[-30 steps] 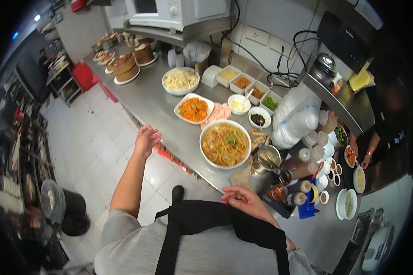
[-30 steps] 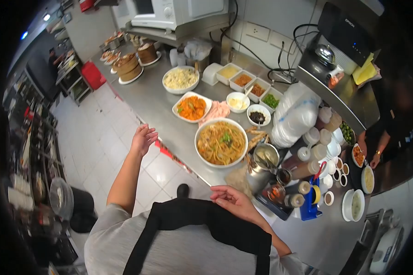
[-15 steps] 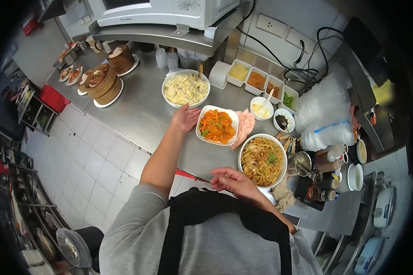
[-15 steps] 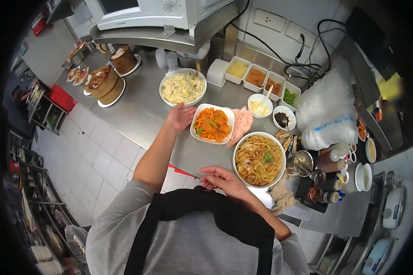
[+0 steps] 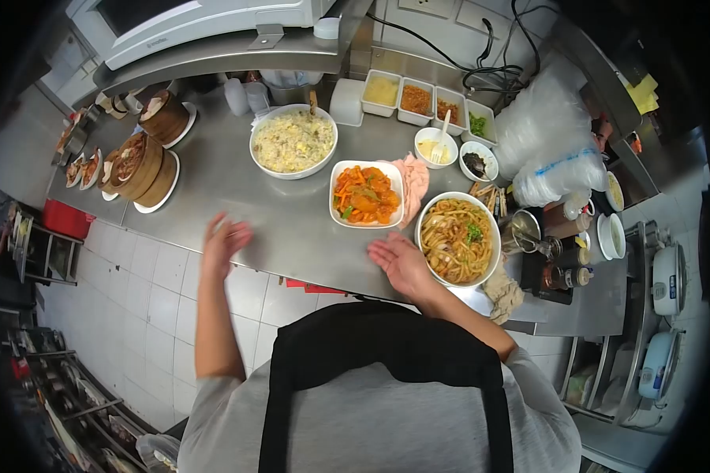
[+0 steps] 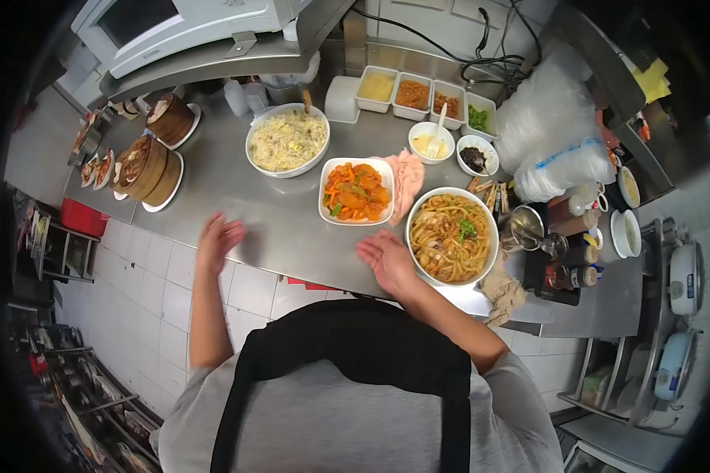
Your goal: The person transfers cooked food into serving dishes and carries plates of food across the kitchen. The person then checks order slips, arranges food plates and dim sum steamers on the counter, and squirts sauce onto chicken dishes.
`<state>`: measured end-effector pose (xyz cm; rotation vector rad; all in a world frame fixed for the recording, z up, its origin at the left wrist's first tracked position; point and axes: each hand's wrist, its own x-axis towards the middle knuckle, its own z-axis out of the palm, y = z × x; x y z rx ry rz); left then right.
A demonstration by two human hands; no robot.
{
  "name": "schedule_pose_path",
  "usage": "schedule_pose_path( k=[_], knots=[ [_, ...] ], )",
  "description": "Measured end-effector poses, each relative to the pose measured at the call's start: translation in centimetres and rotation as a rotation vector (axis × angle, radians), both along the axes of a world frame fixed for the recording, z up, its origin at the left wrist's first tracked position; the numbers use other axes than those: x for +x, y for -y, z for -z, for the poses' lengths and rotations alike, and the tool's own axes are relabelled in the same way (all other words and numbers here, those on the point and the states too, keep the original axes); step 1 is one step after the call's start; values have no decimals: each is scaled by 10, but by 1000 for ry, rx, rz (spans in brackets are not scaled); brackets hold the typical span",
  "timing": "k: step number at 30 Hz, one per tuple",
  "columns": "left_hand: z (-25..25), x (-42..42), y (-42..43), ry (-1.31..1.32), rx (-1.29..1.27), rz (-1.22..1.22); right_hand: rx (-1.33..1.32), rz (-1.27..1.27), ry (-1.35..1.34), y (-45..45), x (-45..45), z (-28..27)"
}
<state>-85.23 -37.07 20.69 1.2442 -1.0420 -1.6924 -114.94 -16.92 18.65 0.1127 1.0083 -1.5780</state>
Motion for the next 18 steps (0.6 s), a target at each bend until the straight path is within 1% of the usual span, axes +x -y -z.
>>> schedule_pose_path(
  k=[1,3,4,5,6,7,8,9,10,11,13,15,17,18],
  knots=[
    [5,-24,10,-165,97,116,-23,56,-25,8,3,5],
    [20,-75,33,-289,238,189,-86,191,-86,26,6,12],
    [39,-90,45,-349,257,244,-152,191,-186,30,5,24],
    [51,-109,62,-418,250,311,-158,209,-286,34,7,32],
    [57,-124,75,-402,223,313,-36,253,-345,41,8,33],
    [58,-135,79,-393,192,307,25,193,-382,42,8,24],
    [43,-146,72,-299,135,197,27,203,-415,48,7,33],
    [51,-147,78,-354,129,185,37,145,-419,47,6,24],
    [53,-146,84,-339,173,167,40,155,-485,49,6,29],
    [55,-139,86,-315,233,140,72,162,-493,49,9,22],
    [56,-121,78,-288,236,76,81,136,-468,46,12,22],
    [47,-82,52,-353,262,66,48,96,-487,31,19,13],
    [28,-38,13,-369,302,50,1,39,-486,11,25,7],
    [35,-14,-4,-387,280,14,-33,4,-476,1,26,6]
  ],
)
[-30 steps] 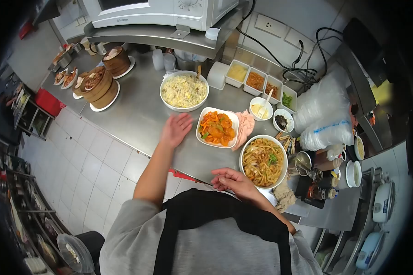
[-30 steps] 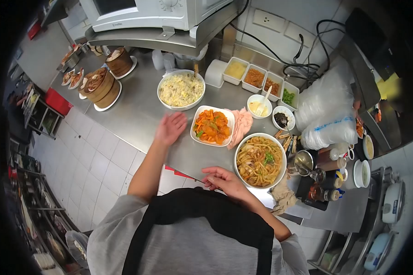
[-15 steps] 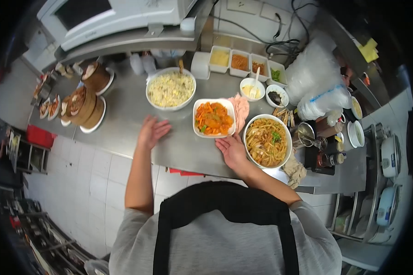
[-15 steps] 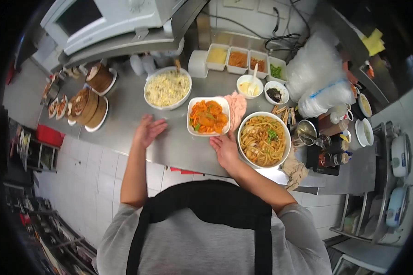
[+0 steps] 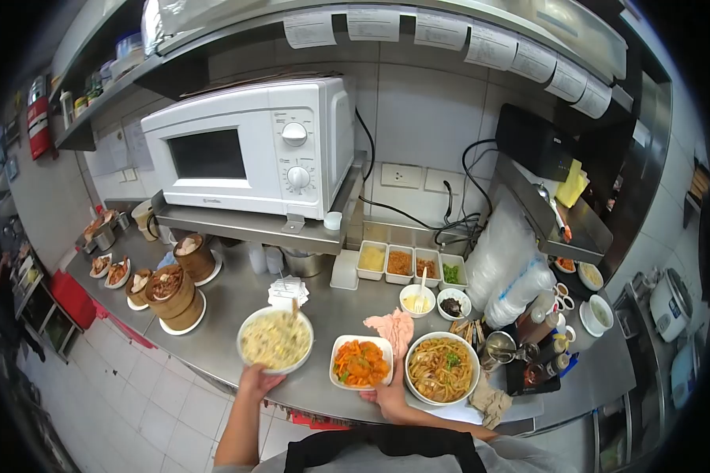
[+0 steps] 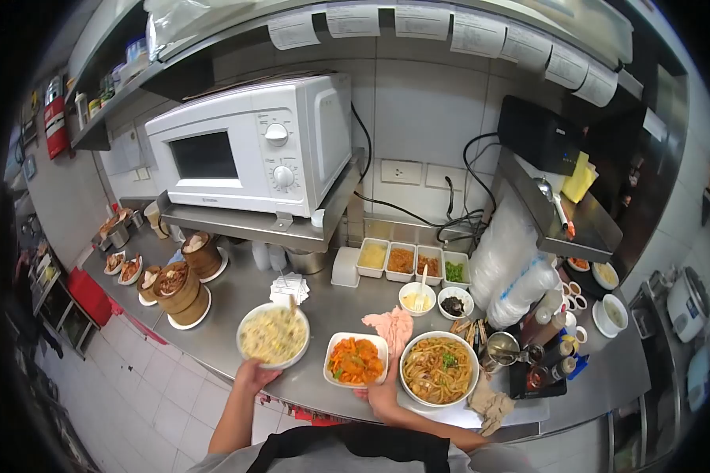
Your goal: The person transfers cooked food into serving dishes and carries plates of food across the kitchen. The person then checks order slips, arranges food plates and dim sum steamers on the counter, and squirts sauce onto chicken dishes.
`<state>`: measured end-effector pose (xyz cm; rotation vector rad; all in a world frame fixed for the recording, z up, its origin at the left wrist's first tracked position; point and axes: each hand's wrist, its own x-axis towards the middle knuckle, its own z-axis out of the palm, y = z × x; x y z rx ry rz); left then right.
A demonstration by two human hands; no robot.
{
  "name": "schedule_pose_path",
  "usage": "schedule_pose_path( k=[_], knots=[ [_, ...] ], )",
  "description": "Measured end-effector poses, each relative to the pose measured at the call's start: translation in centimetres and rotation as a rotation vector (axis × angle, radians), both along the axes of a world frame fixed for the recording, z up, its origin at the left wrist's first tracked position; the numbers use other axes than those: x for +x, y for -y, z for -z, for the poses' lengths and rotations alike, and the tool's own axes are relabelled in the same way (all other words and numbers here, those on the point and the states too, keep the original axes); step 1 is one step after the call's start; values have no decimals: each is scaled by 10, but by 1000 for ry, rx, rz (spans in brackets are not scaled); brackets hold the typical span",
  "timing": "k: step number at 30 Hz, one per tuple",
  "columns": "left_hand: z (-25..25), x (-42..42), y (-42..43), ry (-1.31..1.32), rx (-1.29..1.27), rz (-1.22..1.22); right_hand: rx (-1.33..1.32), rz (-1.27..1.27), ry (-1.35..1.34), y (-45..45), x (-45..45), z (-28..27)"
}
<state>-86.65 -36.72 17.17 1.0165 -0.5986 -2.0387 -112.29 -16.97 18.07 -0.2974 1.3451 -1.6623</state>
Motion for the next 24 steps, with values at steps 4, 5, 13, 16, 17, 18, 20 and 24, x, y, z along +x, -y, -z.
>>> schedule_pose_path(
  k=[4,5,13,16,17,18,20,24],
  knots=[
    [-7,83,-80,35,27,-145,43,-131,86,-27,3,3],
    [-18,94,-103,85,47,-226,43,-184,134,-34,3,7],
    [-77,110,-233,182,-215,-466,-123,-495,267,-116,-3,-65],
    [-108,79,-267,186,-282,-411,-186,-508,279,-180,-27,-84],
    [-112,68,-276,164,-299,-352,-213,-489,291,-208,-34,-90],
    [-112,54,-282,139,-313,-287,-206,-428,287,-237,-42,-96],
    [-123,17,-300,73,-334,-181,-213,-318,264,-300,-60,-105],
    [-135,-70,-345,26,-324,106,-160,-33,130,-421,-88,-106]
  ],
)
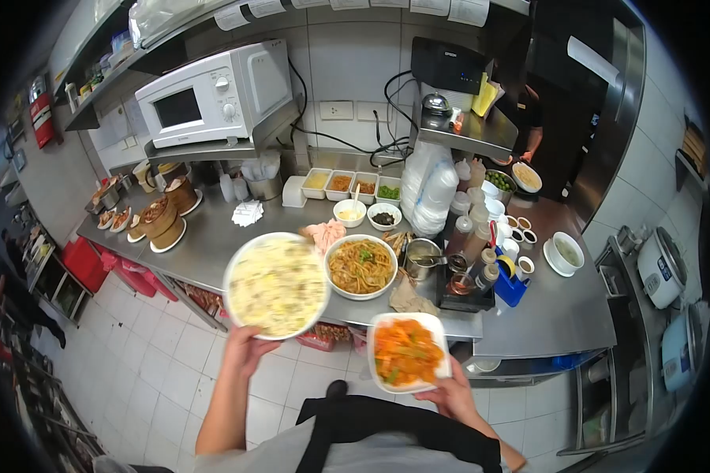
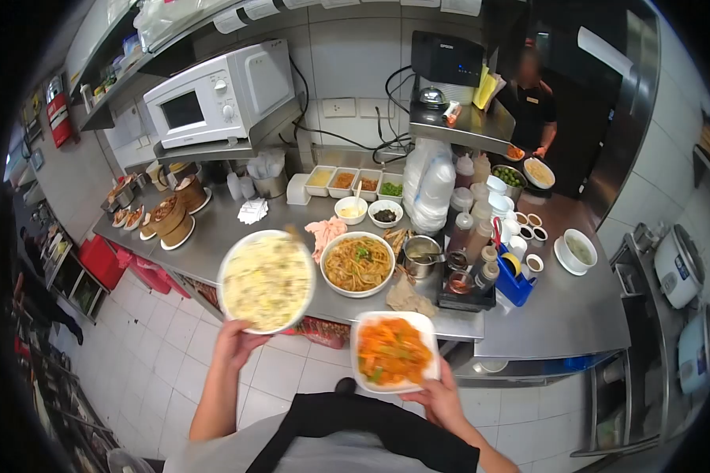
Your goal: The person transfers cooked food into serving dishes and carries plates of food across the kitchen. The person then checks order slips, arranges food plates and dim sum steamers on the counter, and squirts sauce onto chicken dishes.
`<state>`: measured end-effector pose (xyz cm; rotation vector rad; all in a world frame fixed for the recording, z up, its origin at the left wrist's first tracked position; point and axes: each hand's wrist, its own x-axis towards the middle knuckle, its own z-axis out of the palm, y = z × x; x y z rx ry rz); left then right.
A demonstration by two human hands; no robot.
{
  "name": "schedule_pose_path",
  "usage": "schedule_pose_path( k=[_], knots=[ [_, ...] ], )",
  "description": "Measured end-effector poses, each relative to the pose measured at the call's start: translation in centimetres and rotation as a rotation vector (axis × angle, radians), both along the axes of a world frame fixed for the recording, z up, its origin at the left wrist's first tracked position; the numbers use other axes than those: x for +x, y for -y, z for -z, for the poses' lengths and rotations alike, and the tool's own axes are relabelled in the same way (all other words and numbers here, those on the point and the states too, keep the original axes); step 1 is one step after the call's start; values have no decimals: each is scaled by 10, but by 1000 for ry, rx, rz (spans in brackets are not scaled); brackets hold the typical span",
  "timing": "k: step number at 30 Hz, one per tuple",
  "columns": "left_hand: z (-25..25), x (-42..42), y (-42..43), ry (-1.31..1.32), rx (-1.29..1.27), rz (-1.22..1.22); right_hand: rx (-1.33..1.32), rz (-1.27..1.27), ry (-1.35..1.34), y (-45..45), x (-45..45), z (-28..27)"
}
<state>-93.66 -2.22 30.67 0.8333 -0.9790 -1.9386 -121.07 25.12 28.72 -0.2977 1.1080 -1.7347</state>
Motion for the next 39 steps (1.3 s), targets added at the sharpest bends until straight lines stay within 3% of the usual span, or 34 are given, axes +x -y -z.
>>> schedule_pose_path(
  k=[3,7,10,13,15,21,22,29,31,33,34,36,37,38,39],
  knots=[
    [-9,-75,-42,-5,28,248,70,300,-93,-79,-16,16],
    [17,-166,-90,-57,169,636,209,606,-125,-176,-47,59],
    [35,-238,-134,-48,261,835,237,882,-172,-212,-63,25],
    [54,-323,-189,34,335,1038,314,988,-84,-293,-144,72],
    [63,-383,-220,-4,350,1087,370,980,-134,-339,-185,73],
    [80,-463,-215,92,338,1321,415,1240,-18,-315,-201,52],
    [85,-472,-218,196,337,1320,433,1256,-20,-313,-203,50],
    [188,-523,-252,262,182,1248,315,1293,-96,-327,-256,174],
    [227,-552,-266,311,158,1210,293,1210,-58,-337,-301,221],
    [223,-577,-282,349,140,1085,274,1194,-85,-344,-361,249],
    [226,-587,-285,293,161,1049,263,1189,-106,-341,-387,260],
    [254,-615,-293,-108,240,988,162,1077,-203,-337,-442,270],
    [268,-629,-298,-250,297,876,240,996,-217,-335,-472,271],
    [258,-629,-293,208,112,945,215,975,-219,-336,-496,275],
    [263,-637,-297,250,10,936,153,962,-185,-336,-515,272]
  ],
)
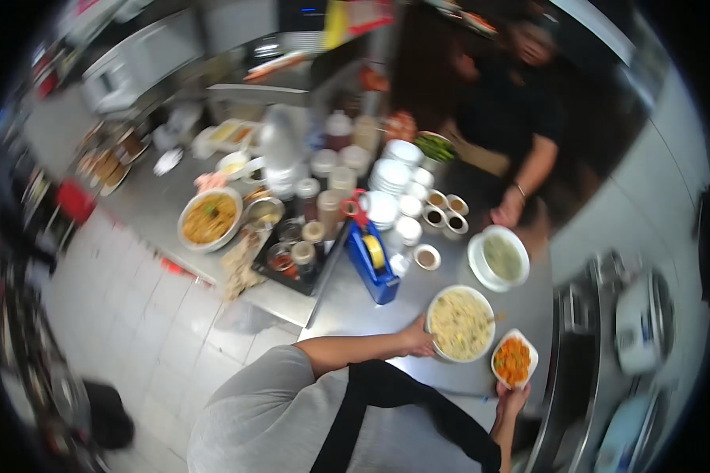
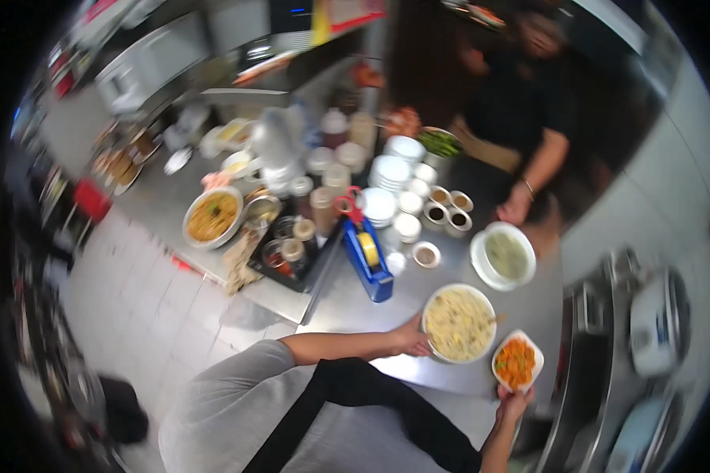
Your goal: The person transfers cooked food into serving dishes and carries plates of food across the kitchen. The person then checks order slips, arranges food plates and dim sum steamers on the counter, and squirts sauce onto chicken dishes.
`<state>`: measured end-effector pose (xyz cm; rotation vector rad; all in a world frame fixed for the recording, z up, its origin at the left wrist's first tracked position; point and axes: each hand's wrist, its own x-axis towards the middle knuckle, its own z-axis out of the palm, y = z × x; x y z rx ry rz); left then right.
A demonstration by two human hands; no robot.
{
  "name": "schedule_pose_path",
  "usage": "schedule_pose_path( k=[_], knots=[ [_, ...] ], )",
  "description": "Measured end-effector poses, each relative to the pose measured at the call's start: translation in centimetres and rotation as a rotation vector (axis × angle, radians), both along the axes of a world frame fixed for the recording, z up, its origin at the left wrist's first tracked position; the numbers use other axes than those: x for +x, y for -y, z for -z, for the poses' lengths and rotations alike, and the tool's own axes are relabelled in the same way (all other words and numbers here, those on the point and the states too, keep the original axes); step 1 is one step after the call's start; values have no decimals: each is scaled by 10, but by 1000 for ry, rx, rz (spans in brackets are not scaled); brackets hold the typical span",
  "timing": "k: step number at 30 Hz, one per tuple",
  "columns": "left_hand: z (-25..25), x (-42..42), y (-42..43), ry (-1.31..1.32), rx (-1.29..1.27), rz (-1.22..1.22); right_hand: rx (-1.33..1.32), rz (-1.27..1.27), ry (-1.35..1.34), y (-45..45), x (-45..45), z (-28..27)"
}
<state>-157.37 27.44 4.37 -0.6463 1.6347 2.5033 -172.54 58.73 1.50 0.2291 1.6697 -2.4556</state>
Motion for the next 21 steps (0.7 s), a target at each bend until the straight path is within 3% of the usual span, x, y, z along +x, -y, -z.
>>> schedule_pose_path(
  k=[3,5,7,8,10,12,13,14,15,16,17,21],
  knots=[
    [-31,1,-10,-42,-89,-170,32,-140,-13,-13,-74,11],
    [-90,14,-2,-107,-112,-255,107,-225,81,-13,-118,-7],
    [-124,44,18,-355,-187,-355,157,-282,132,-12,-133,-23],
    [-135,64,34,-477,-236,-396,369,-259,143,-11,-135,-42],
    [-144,114,74,-704,-554,-847,781,-182,145,-9,-131,-73],
    [-135,183,129,-661,-614,-1279,652,155,-295,-22,-168,-37],
    [-138,215,152,-565,-458,-1576,820,268,-413,-40,-196,-28],
    [-119,249,178,-453,-425,-1710,976,388,-527,-47,-214,-23],
    [-98,283,212,-347,-395,-1837,1040,535,-711,-24,-168,-53],
    [-87,314,233,-195,-261,-1803,1091,696,-884,11,-95,-106],
    [-77,336,247,-46,-130,-1754,966,692,-870,34,-60,-129],
    [-56,364,292,-332,308,-1399,584,647,-910,97,-5,-142]
  ],
)
